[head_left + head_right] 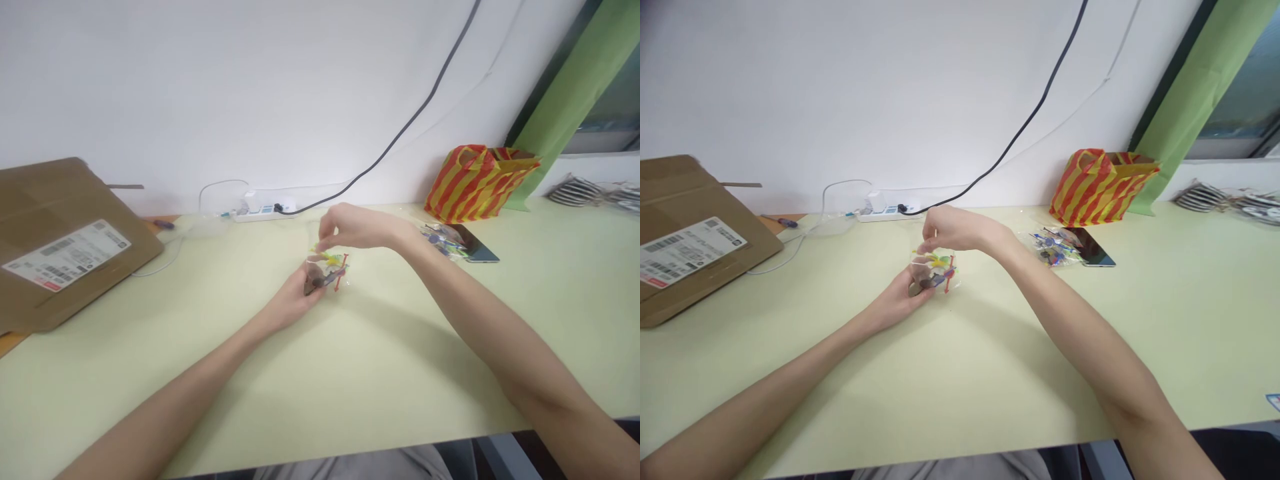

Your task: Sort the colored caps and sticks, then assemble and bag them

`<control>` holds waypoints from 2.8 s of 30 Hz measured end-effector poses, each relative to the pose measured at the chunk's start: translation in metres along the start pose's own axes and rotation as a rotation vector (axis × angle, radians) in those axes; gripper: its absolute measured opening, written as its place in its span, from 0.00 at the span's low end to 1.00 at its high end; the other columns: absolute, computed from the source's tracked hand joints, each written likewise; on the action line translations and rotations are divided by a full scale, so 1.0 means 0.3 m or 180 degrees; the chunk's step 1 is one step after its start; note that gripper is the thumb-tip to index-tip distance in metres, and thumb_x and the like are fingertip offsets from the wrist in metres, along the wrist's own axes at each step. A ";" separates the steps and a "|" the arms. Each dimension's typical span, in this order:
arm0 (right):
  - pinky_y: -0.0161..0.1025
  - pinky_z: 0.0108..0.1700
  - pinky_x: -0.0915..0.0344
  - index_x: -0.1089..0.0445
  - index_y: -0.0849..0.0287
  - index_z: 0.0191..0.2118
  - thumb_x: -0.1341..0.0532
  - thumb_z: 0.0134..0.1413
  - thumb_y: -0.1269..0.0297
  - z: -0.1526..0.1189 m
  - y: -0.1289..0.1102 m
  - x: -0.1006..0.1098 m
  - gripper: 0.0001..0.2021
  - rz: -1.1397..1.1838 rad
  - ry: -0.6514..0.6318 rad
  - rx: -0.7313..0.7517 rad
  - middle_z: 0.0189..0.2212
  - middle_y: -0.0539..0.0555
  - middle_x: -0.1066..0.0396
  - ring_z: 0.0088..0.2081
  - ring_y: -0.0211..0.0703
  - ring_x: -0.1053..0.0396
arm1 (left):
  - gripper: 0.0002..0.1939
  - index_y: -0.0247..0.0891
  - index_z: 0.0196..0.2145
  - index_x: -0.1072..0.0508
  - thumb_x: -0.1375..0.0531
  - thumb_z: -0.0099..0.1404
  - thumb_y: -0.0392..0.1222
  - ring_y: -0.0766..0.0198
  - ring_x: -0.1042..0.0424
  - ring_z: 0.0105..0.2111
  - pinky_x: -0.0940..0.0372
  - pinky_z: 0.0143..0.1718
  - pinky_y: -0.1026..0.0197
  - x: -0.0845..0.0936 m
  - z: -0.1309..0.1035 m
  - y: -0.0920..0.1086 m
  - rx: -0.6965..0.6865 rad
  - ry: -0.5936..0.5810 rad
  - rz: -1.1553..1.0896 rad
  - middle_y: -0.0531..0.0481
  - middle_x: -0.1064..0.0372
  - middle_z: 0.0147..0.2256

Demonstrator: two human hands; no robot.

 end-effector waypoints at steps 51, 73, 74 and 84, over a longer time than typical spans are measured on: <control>0.34 0.34 0.43 0.24 0.62 0.34 0.39 0.55 0.76 -0.028 -0.141 0.059 0.06 -0.0143 0.0588 0.0534 0.31 0.52 0.26 0.33 0.37 0.33 | 0.28 0.35 0.57 0.28 0.47 0.73 0.60 0.49 0.20 0.41 0.26 0.42 0.49 0.117 0.004 0.006 0.0086 0.0944 -0.1842 0.36 0.22 0.48; 0.40 0.46 0.34 0.25 0.63 0.50 0.34 0.59 0.52 -0.195 0.130 -0.150 0.21 0.2137 0.1370 -0.0397 0.42 0.58 0.24 0.43 0.44 0.29 | 0.27 0.38 0.53 0.32 0.31 0.61 0.51 0.60 0.21 0.35 0.26 0.36 0.58 0.113 -0.006 0.068 -0.0111 0.1120 -0.1388 0.42 0.22 0.43; 0.40 0.46 0.34 0.24 0.62 0.49 0.34 0.59 0.51 -0.218 0.139 -0.177 0.21 0.2348 0.1439 -0.0474 0.42 0.58 0.24 0.42 0.44 0.29 | 0.26 0.38 0.53 0.32 0.31 0.62 0.51 0.60 0.21 0.34 0.26 0.36 0.58 0.097 -0.006 0.074 -0.0094 0.1039 -0.1413 0.43 0.22 0.42; 0.38 0.39 0.37 0.22 0.62 0.33 0.36 0.57 0.51 -0.316 0.203 -0.212 0.17 0.2424 0.2157 -0.1064 0.28 0.53 0.26 0.32 0.41 0.31 | 0.26 0.37 0.59 0.34 0.39 0.70 0.53 0.54 0.19 0.40 0.27 0.43 0.55 -0.014 -0.004 0.031 0.0210 0.0344 -0.1646 0.36 0.22 0.47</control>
Point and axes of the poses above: each hand's wrist, its own z-axis towards the middle knuckle, its own x-axis out of the back of the hand, y = z × x, the point moved 10 cm from there along z, towards the middle knuckle
